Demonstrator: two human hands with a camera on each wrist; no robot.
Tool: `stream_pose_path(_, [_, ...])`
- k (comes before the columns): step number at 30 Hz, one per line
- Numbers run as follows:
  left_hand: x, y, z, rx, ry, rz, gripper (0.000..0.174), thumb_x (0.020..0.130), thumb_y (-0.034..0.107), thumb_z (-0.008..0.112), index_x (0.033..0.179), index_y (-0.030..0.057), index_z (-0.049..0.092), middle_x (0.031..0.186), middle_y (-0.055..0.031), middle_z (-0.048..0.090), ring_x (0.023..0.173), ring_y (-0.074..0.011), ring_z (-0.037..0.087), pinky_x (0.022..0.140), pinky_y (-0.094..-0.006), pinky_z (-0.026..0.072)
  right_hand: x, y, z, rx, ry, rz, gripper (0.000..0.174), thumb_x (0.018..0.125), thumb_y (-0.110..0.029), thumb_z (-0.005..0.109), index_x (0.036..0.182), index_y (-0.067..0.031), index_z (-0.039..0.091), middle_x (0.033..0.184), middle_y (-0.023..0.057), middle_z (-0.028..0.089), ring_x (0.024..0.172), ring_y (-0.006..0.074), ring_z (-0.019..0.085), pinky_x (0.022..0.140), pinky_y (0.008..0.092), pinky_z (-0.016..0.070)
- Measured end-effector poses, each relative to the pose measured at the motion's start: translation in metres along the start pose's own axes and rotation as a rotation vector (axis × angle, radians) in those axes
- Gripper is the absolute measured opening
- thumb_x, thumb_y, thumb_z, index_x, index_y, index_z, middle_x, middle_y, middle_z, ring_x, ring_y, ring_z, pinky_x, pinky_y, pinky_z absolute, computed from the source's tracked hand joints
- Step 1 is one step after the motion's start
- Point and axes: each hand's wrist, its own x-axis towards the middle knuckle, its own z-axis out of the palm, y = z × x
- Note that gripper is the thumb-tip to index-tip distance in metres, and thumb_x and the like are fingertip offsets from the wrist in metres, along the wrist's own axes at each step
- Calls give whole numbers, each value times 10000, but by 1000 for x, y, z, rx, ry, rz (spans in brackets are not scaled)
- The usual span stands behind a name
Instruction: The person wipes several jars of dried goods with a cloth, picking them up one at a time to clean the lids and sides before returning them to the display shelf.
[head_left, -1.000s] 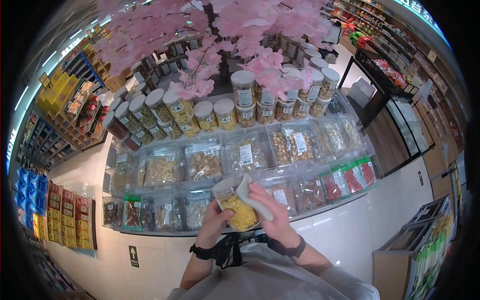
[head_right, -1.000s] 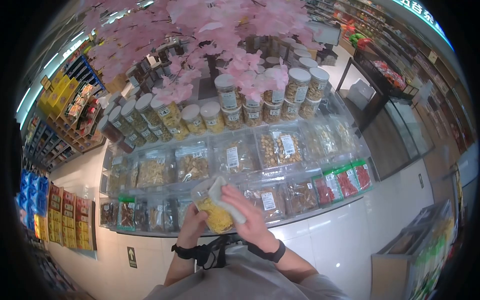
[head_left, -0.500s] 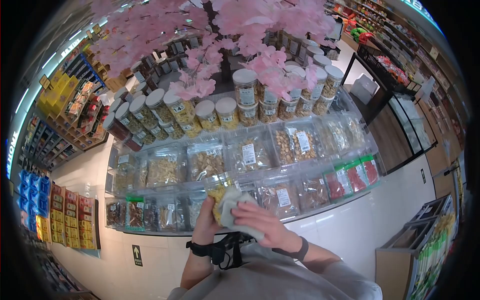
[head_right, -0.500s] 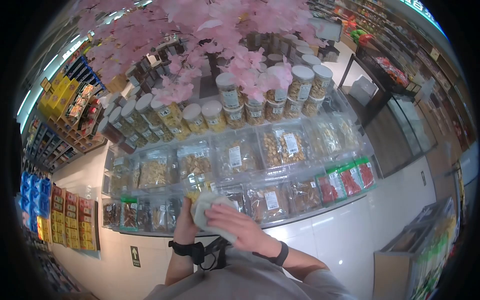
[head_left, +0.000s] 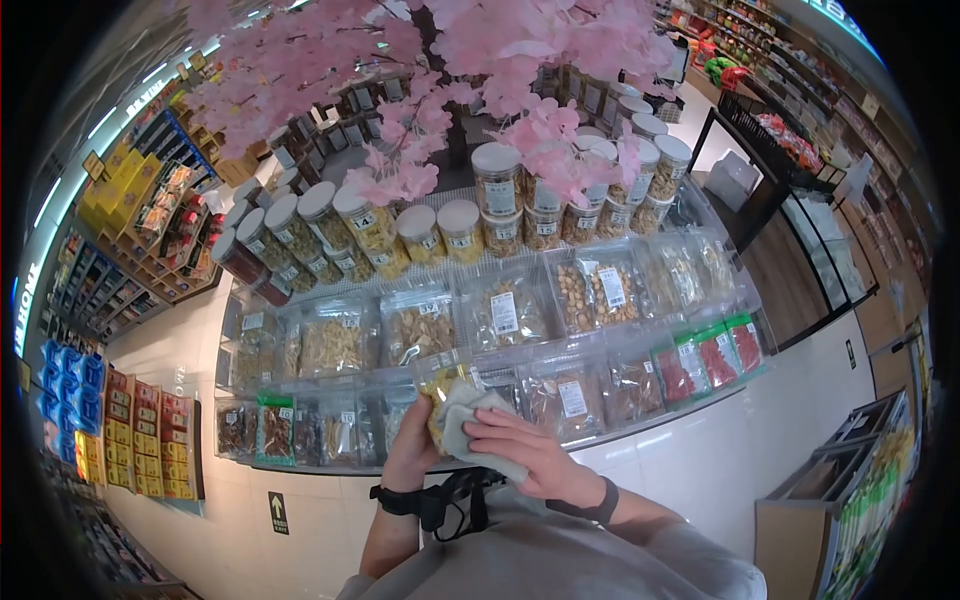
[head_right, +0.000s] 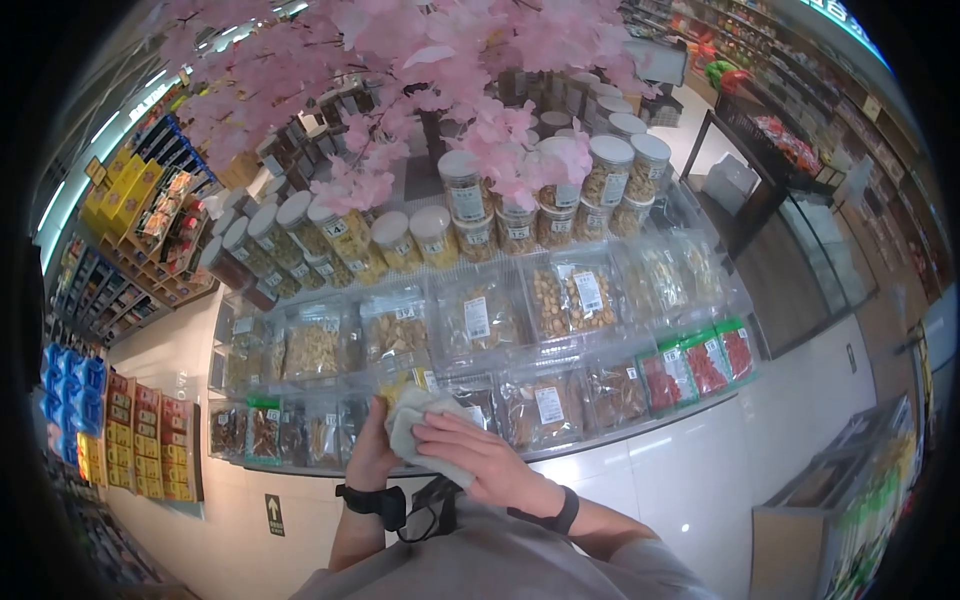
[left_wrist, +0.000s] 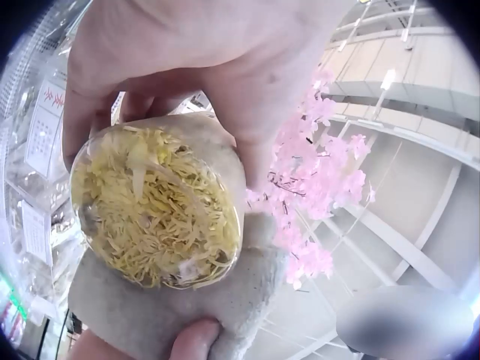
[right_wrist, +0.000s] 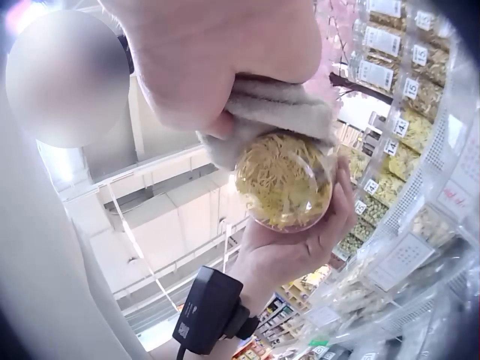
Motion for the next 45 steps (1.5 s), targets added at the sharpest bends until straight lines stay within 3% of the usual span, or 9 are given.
stream_pose_path(4, [2,-9,-7,411,75,13,633,1093,498,415,1488,4,437,1423,-148,584,1305,-273,585,1117,-452,462,-5,14,-1,66,122,185,337,922,21,642,1258,10,664,1408,178,623,1394,368,523,1172,454,403])
stream_pose_path(10, [6,-2,22,-25,78,54,608,1100,491,367,1467,18,472,1414,-134,601,1311,-301,579,1132,-487,437,-10,21,-1,186,302,350,385,935,86,575,1303,-12,633,1431,187,604,1382,352,539,1131,413,441])
stream_pose_path(15, [-1,0,25,-98,175,-52,674,1002,541,501,1438,28,523,1403,-166,611,1266,-339,613,1074,-501,490,-14,23,-5,176,276,324,393,930,88,581,1306,-13,633,1438,193,598,1386,350,535,1129,412,439])
stream_pose_path(20, [1,-14,14,-77,63,-153,663,982,519,509,1426,28,538,1386,-178,620,1230,-340,638,1050,-509,514,5,19,-17,68,427,321,417,893,123,559,1281,1,648,1423,194,609,1403,334,519,1156,426,410])
stream_pose_path(26, [0,-2,22,-141,121,-74,657,988,519,525,1415,21,543,1343,-162,653,1190,-312,665,1022,-449,542,-7,9,0,14,19,27,347,924,-24,597,1262,5,672,1406,184,622,1432,378,476,1185,479,381])
stream_pose_path(28, [-5,4,36,84,130,29,654,992,523,524,1419,29,538,1331,-154,659,1184,-306,667,1013,-446,547,-12,7,-1,49,-36,-49,320,939,-77,607,1239,-3,690,1399,185,628,1418,379,494,1181,491,387])
stream_pose_path(33, [0,-16,27,126,85,-108,631,998,517,519,1408,37,547,1315,-146,666,1165,-297,674,1013,-430,547,9,14,-18,-177,272,91,345,891,-5,645,1233,0,689,1396,169,629,1393,375,516,1142,468,447])
stream_pose_path(40, [5,4,32,-20,72,14,576,996,460,524,1353,12,586,1283,-156,680,1139,-284,688,1009,-420,552,-12,-3,-6,-52,-59,-127,348,892,-9,635,1235,-2,693,1399,178,623,1392,370,519,1160,479,436])
stream_pose_path(45, [9,-22,28,65,63,-30,546,1000,394,534,1383,6,562,1285,-146,680,1139,-269,689,1000,-419,555,8,12,-24,-218,225,45,365,901,7,608,1261,9,673,1397,188,624,1395,391,510,1151,488,437])
